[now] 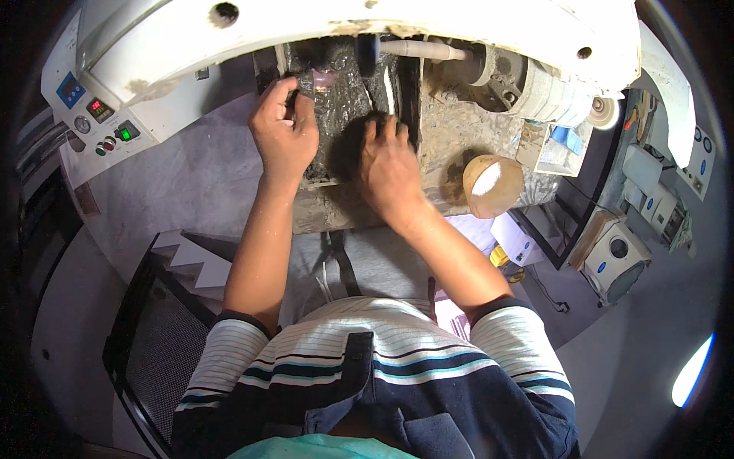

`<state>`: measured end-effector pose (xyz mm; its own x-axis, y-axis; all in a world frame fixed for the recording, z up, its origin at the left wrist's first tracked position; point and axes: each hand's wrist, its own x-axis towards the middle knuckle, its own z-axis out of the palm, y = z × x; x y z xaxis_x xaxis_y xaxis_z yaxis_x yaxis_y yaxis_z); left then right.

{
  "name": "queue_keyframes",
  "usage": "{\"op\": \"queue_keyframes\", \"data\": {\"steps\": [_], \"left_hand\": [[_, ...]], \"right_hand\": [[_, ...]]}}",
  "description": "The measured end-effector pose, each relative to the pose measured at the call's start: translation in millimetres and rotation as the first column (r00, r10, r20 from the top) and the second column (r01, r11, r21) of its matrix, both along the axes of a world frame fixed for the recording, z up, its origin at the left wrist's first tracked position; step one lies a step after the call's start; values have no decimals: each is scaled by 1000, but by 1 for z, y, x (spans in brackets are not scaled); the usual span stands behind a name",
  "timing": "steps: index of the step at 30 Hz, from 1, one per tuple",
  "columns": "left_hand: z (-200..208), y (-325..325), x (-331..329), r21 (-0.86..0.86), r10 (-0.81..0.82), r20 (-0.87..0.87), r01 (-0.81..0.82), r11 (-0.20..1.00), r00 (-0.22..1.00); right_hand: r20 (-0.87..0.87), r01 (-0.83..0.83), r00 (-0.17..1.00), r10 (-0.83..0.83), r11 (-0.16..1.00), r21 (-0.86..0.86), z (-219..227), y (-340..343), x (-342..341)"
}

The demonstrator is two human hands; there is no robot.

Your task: The person holds a small dark stone and repeatedly presses it against a rotating grinding wheel to shape or smooth its surface. The person rotates the stone in their hands to work different sides while keeping it in contact with the wheel.

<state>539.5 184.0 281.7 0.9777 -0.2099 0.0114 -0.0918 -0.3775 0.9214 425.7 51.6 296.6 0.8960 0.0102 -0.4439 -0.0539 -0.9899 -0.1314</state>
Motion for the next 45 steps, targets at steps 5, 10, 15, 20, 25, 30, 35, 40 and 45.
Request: {"op": "queue_keyframes", "data": {"steps": [5,10,15,20,25,30,35,40,45], "left_hand": [[-8,-2,3,-79,35,109,-27,997,993],[-1,0,1,-39,-35,35,36,999,999],[12,-10,-4,-154,-133,-146,110,982,980],[13,-31,-14,-241,5,-257,-69,968,967],[18,-39,-7,-160,69,-368,-136,978,927],[8,-45,-4,-15,146,-295,-157,987,944],[11,-40,-1,-553,-57,-602,-365,749,796],[16,-40,4,-562,-108,-669,-405,721,735],[23,-37,10,-630,-199,-653,-379,678,731]], "right_hand": [[-225,361,932,-284,788,498,22,3,30],[-320,451,853,-412,275,849,35,-27,27],[119,157,829,-547,431,888,50,-40,37],[99,338,698,-709,448,828,20,-32,42],[-88,401,646,-758,240,884,17,-43,54],[51,350,648,-760,355,867,15,-42,65],[-34,415,657,-753,323,851,36,-38,71],[-95,404,631,-770,222,887,30,-39,71],[-46,344,640,-767,233,910,28,-38,69]]}}
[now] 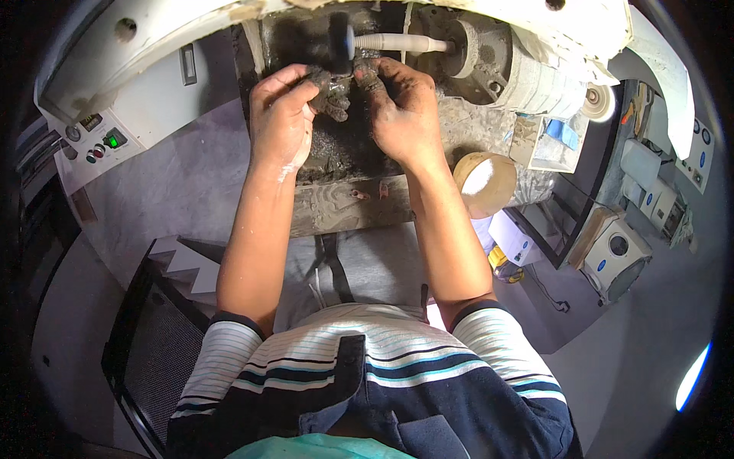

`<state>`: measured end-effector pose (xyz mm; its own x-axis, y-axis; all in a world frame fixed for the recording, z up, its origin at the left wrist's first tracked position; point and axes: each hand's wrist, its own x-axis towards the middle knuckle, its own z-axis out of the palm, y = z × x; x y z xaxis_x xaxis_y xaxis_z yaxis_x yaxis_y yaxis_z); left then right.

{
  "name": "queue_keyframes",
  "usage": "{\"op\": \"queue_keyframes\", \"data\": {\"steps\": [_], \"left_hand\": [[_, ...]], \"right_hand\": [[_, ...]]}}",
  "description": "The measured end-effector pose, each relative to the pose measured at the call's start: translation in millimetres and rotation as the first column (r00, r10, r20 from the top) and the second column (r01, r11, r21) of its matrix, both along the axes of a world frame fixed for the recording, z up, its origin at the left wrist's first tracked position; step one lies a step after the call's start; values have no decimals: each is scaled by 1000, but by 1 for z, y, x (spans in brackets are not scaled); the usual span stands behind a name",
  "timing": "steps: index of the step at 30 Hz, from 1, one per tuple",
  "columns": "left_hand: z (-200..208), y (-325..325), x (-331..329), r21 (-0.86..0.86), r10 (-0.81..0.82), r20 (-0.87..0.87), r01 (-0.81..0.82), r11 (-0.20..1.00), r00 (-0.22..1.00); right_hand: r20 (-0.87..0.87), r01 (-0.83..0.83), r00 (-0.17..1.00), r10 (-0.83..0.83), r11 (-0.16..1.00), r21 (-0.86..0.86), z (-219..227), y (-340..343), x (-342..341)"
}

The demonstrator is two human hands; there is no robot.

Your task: The person holds a small dark stone and repeatedly presses it against a rotating grinding wheel to shape or smooth its surface. The person rotates the stone in their hands to work different sides while keeping it in contact with the wheel.

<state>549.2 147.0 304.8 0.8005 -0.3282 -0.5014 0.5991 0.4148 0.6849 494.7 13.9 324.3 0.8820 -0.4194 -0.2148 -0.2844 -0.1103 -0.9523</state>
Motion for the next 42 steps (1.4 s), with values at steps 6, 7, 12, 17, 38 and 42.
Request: {"op": "queue_keyframes", "data": {"steps": [6,7,12,17,38,42], "left_hand": [[-5,6,12,96,-92,60,86,992,994],[-2,6,15,160,-138,64,126,979,988],[-14,3,24,188,-194,77,177,966,978],[-4,7,29,272,-258,100,223,936,961],[-29,-1,-18,45,2,235,-13,999,972],[-19,-15,-14,18,143,28,-144,989,989]], "right_hand": [[-44,-8,999,7,1000,-18,-6,1,0],[-45,-8,999,7,1000,-16,-6,2,0],[-27,90,996,-88,993,72,-6,7,1],[-27,46,999,-45,998,46,-10,5,-2],[93,-30,994,59,958,-285,-5,1,-10],[19,-18,1000,24,968,-250,6,5,3]]}}
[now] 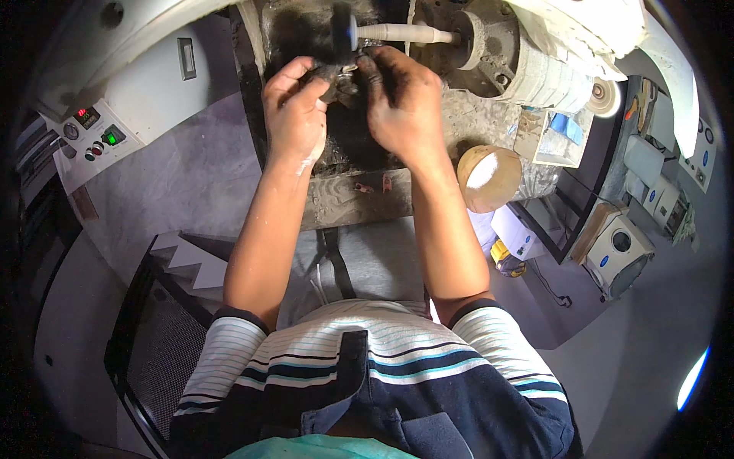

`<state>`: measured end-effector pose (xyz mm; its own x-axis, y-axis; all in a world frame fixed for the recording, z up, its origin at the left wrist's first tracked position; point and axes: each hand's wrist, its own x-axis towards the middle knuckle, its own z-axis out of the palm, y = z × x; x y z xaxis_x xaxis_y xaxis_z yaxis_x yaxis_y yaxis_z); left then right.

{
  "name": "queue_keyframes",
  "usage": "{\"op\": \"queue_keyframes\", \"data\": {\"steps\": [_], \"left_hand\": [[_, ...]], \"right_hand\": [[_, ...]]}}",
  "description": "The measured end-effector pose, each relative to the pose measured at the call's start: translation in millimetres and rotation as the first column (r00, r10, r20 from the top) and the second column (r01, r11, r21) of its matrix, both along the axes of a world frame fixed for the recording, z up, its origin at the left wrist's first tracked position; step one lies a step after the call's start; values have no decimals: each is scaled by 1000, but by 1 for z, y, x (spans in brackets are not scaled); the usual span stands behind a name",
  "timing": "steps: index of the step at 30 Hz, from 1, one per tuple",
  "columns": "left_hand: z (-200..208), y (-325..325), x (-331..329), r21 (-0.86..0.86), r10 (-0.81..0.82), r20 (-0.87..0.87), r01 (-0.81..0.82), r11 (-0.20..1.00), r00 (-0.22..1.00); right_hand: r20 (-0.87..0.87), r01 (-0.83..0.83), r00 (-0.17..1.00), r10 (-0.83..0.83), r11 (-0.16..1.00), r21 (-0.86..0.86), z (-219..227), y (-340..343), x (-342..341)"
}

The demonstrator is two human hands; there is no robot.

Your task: The person holds a small dark stone and repeatedly presses it against a rotating grinding wheel to shape or smooth its surface. The person rotates the stone in their hands to work different sides while keeping it in contact with the wheel.

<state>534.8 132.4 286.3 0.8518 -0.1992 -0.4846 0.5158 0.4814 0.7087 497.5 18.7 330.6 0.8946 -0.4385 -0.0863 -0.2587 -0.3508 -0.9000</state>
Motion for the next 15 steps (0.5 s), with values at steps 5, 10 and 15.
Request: {"op": "queue_keyframes", "data": {"steps": [5,10,15], "left_hand": [[5,11,-5,132,-147,92,135,982,985],[-7,9,0,141,-88,91,75,987,992],[-13,2,-9,291,-188,264,108,951,946]], "right_hand": [[21,-6,1000,4,997,75,-5,-7,-9],[-64,-32,997,30,999,-26,-4,0,-5],[71,46,996,-56,990,131,-23,-7,-15]]}}
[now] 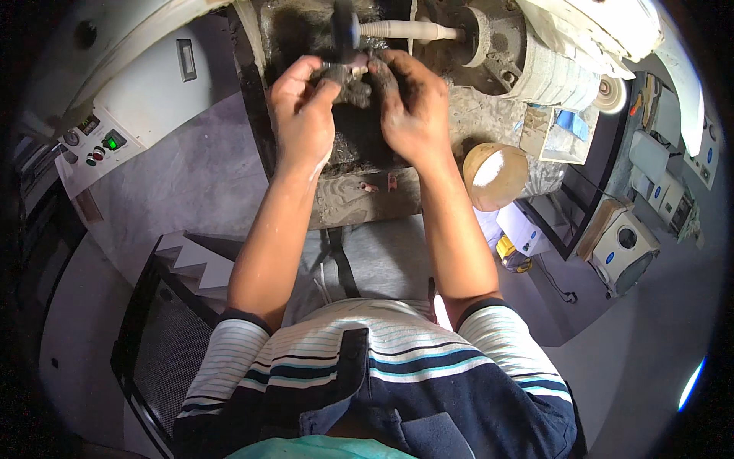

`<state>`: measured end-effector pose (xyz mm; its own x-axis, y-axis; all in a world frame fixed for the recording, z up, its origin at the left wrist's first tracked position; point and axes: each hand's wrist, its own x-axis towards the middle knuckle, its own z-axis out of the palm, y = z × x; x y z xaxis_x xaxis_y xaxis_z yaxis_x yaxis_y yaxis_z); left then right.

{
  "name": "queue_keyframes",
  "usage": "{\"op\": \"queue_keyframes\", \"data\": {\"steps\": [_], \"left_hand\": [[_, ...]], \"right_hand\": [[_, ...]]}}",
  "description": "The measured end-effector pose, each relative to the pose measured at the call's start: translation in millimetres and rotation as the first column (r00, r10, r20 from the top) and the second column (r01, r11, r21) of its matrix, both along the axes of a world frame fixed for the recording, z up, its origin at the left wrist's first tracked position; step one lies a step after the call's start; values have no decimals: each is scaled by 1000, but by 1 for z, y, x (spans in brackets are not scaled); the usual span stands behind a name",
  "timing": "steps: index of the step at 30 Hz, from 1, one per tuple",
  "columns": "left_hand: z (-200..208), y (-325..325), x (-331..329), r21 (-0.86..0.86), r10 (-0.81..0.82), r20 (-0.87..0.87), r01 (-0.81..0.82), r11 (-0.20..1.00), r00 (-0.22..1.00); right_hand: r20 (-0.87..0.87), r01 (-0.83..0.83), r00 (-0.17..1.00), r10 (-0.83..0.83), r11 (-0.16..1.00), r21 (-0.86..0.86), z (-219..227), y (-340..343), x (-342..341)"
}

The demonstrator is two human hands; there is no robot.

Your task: The person holds a small dark stone and repeatedly presses it against a rotating grinding wheel to shape or smooth its surface. The person rotates the stone in their hands to work different sides while keeping it in contact with the wheel.

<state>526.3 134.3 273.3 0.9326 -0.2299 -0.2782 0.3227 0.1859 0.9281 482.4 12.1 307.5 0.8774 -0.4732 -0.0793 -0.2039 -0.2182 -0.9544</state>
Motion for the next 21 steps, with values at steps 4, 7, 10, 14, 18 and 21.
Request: {"op": "queue_keyframes", "data": {"steps": [4,7,10,14,18,21], "left_hand": [[0,5,5,-19,31,-103,-33,999,994],[2,4,-5,-37,-1,29,2,999,1000],[-1,0,-8,-89,2,21,0,996,1000],[-6,-5,-1,-36,28,11,-27,999,1000],[-3,-5,-14,-113,99,-7,-100,989,995],[-1,-5,-10,-42,41,52,-38,998,998]], "right_hand": [[-12,-31,1000,29,984,-174,-2,4,6],[7,-26,1000,27,990,-137,1,7,-3],[100,27,995,-9,984,-177,-2,7,-6],[26,-9,1000,17,963,-269,-2,1,1],[12,-21,1000,25,962,-273,3,1,-10],[2,-3,1000,4,969,-245,4,1,-4]]}}
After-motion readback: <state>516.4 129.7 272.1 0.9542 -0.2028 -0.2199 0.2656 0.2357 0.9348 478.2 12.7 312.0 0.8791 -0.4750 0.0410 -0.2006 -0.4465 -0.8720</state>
